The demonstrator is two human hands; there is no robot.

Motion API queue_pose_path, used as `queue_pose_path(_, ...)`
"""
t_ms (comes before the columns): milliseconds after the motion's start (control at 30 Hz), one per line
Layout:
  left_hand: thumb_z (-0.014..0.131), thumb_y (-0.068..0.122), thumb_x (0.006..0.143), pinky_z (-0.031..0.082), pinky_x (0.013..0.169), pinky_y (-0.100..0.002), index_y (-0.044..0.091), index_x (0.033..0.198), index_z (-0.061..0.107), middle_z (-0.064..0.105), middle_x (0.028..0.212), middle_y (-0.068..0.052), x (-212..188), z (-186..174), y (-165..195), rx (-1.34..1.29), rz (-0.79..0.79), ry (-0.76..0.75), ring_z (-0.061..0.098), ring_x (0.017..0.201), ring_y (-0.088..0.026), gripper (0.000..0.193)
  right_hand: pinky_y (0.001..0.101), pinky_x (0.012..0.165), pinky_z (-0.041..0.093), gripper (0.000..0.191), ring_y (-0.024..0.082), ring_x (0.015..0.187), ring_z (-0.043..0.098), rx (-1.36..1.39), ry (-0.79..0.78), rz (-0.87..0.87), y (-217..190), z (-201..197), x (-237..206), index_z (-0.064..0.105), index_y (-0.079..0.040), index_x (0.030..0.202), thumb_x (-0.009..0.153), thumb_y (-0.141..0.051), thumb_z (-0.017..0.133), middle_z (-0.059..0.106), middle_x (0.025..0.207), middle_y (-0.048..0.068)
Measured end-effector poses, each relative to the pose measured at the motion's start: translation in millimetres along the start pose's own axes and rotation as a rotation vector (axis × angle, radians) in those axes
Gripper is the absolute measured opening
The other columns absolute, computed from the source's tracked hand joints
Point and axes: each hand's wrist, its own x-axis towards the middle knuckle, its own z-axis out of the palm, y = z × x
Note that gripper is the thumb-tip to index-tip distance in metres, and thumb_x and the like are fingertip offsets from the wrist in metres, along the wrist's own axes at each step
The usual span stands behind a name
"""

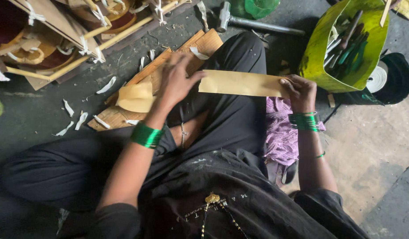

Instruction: The person sits on the floor and repeatedly folds thin wooden strips, then inserts and secures them into a wooden frame structure. The person handles the strips by hand and uses a hammer to tap them into place.

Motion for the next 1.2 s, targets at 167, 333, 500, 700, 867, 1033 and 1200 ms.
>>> queue_pose_path(167,0.090,0.021,0.073,0.056,0.076,-0.033,0.008,0.128,0.066,0.074,0.103,-0.008,7.7,34.5,20.0,-0.724,-0.019,-0.400,0.069,0.086,-0.017,0.062,0.0202,0.051,0.046,0.014,0.004,0.062,0.060,0.017,0.061,0.063,1.7,5.4,3.5,0.073,0.000,0.092,0.096,-0.011,0.081,0.068,0.077,0.001)
queue_pose_path(333,0.088,0.007,0.084,0.058,0.077,-0.026,0.001,0.114,0.071,0.074,0.106,-0.006,8.1,41.4,-1.0,-1.001,0.063,-0.364,0.070,0.091,-0.009,0.035,0.0212,0.045,0.041,0.017,0.007,0.056,0.057,0.125,0.016,0.140,23.4,0.9,17.4,0.070,0.000,0.090,0.091,-0.008,0.084,0.071,0.078,0.004)
queue_pose_path(500,0.077,0.004,0.091,0.063,0.060,-0.027,0.001,0.102,0.066,0.073,0.099,-0.005,9.7,30.8,7.3,-1.012,-0.074,-0.400,0.073,0.081,-0.012,0.015,0.0230,0.060,0.056,0.016,0.009,0.078,0.069,0.381,-0.281,0.081,33.2,-21.6,26.1,0.070,0.000,0.100,0.089,-0.002,0.081,0.071,0.095,0.004)
queue_pose_path(700,0.070,0.000,0.097,0.061,0.059,-0.027,0.003,0.104,0.063,0.070,0.092,-0.005,9.7,23.0,20.8,-1.129,-0.075,-0.438,0.077,0.073,-0.018,0.011,0.0272,0.074,0.059,0.013,0.014,0.085,0.071,0.500,-0.368,0.131,39.0,-47.6,24.6,0.072,0.002,0.102,0.090,0.005,0.075,0.074,0.099,0.010)
queue_pose_path(867,0.064,-0.011,0.090,0.063,0.070,-0.030,-0.001,0.102,0.075,0.076,0.096,-0.011,4.3,33.3,15.8,-1.224,-0.066,-0.421,0.077,0.079,-0.021,0.019,0.0277,0.072,0.057,0.008,0.016,0.084,0.071,0.537,-0.404,0.104,57.4,-53.4,17.7,0.074,0.004,0.098,0.091,0.007,0.072,0.075,0.099,0.012)
queue_pose_path(1033,0.049,-0.006,0.088,0.064,0.076,-0.032,-0.002,0.098,0.076,0.076,0.095,-0.011,-0.6,38.4,6.9,-1.274,-0.121,-0.494,0.077,0.080,-0.022,0.029,0.0287,0.076,0.058,0.013,0.018,0.086,0.072,0.452,-0.448,0.100,79.9,-55.9,18.4,0.074,0.004,0.100,0.089,0.011,0.070,0.075,0.098,0.013)
queue_pose_path(1200,0.046,-0.004,0.086,0.064,0.077,-0.033,-0.003,0.095,0.073,0.074,0.092,-0.011,-1.5,39.1,-1.6,-1.281,-0.084,-0.500,0.077,0.080,-0.023,0.028,0.0288,0.086,0.059,0.012,0.018,0.092,0.073,0.429,-0.481,0.146,104.3,-52.0,22.6,0.075,0.005,0.102,0.091,0.008,0.071,0.076,0.101,0.014)
